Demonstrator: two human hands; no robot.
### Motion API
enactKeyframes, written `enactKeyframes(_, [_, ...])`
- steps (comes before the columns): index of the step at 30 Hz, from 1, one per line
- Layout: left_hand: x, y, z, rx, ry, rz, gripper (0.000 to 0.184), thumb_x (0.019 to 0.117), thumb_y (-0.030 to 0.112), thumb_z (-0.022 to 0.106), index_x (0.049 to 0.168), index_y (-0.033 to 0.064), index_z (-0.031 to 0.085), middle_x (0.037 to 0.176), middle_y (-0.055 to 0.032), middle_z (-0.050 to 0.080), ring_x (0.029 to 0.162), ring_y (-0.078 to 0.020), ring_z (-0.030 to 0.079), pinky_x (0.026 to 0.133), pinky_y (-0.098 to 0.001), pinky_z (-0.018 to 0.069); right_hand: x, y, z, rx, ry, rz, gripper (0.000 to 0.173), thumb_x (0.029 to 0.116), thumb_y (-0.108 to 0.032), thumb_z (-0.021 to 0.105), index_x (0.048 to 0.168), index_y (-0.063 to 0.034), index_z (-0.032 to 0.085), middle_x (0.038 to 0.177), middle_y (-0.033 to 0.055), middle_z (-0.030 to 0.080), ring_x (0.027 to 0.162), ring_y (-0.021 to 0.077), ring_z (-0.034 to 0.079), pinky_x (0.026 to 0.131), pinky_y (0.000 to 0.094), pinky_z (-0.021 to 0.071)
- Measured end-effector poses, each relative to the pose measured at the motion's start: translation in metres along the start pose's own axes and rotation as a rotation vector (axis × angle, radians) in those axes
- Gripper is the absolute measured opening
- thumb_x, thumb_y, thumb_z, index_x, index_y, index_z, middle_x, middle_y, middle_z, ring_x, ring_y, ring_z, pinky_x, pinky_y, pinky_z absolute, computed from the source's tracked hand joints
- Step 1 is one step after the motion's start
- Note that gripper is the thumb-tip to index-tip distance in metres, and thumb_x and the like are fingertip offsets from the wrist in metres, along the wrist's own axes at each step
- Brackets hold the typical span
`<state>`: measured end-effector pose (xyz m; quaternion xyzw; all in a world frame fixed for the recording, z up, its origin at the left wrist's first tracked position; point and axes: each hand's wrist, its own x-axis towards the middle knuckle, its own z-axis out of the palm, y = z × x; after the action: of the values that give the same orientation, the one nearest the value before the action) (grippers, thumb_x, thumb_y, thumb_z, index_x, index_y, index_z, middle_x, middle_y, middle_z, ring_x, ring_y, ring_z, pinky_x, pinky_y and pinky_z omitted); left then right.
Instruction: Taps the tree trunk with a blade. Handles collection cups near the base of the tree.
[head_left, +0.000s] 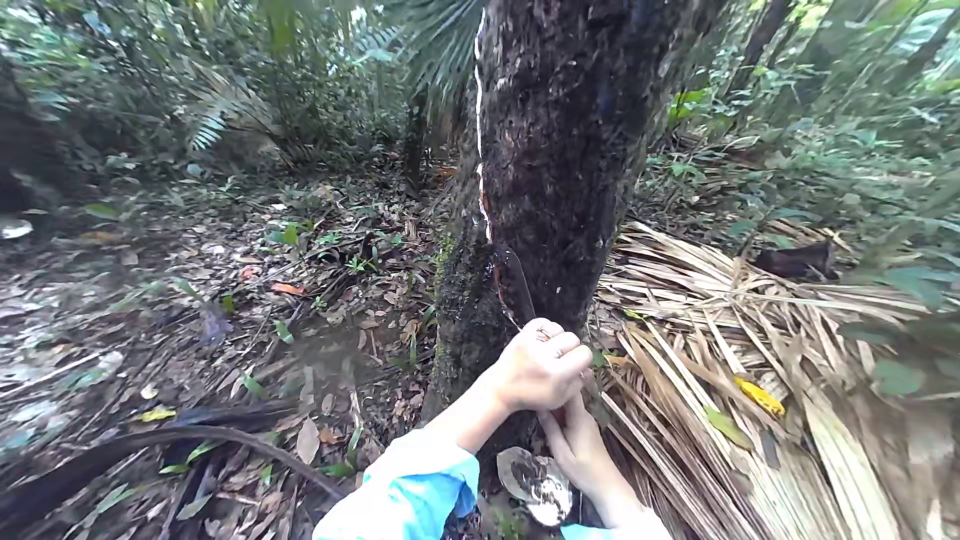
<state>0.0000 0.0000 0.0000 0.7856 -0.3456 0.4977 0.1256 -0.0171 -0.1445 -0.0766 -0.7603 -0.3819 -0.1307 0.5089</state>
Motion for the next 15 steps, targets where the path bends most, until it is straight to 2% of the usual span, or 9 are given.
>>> enactKeyframes(3, [0.002,-0.025,0.000,0.038,0.005,0.085,0.029,0.0963,0.017,0.049,0.070,0.0112,0.059,0.062,-0.0047,0.056,0.066,-0.0226,0.057,0.077,-0.0348,0.0446,0.017,-0.006,0.024,-0.082,0.116,-0.005,0.035,0.0955,-0.014,0.053,0.118,0.0114,0.061,0.094,0.0145,0.071,0.085,0.0099,0.069,0.083,0.0231,0.0563])
enactKeyframes(6, [0.002,-0.040,-0.002,0.028,0.035,0.142,0.032,0.0944,0.018,0.047,0.064,0.0110,0.055,0.056,-0.0049,0.052,0.059,-0.0229,0.054,0.069,-0.0355,0.0427,0.025,-0.009,0.042,-0.135,0.168,-0.019,0.035,0.0958,-0.015,0.052,0.117,0.0117,0.060,0.089,0.0146,0.070,0.080,0.0120,0.069,0.078,0.0242,0.0567])
enactKeyframes(11, [-0.003,-0.047,0.000,0.008,0.089,0.172,0.034,0.0937,0.018,0.045,0.060,0.0112,0.051,0.053,-0.0040,0.047,0.056,-0.0212,0.049,0.067,-0.0339,0.0399,0.028,-0.001,0.055,-0.179,0.209,-0.054,0.032,0.0941,-0.013,0.052,0.113,0.0113,0.062,0.090,0.0159,0.071,0.082,0.0139,0.071,0.080,0.0238,0.0569])
enactKeyframes(15, [-0.023,-0.032,0.019,0.007,0.166,0.150,0.035,0.0953,0.021,0.045,0.062,0.0128,0.051,0.053,-0.0030,0.047,0.057,-0.0210,0.051,0.070,-0.0335,0.0428,0.009,0.005,0.049,-0.306,0.192,-0.016,0.027,0.0894,-0.008,0.056,0.106,0.0100,0.067,0.091,0.0193,0.074,0.083,0.0258,0.076,0.077,0.0369,0.0621])
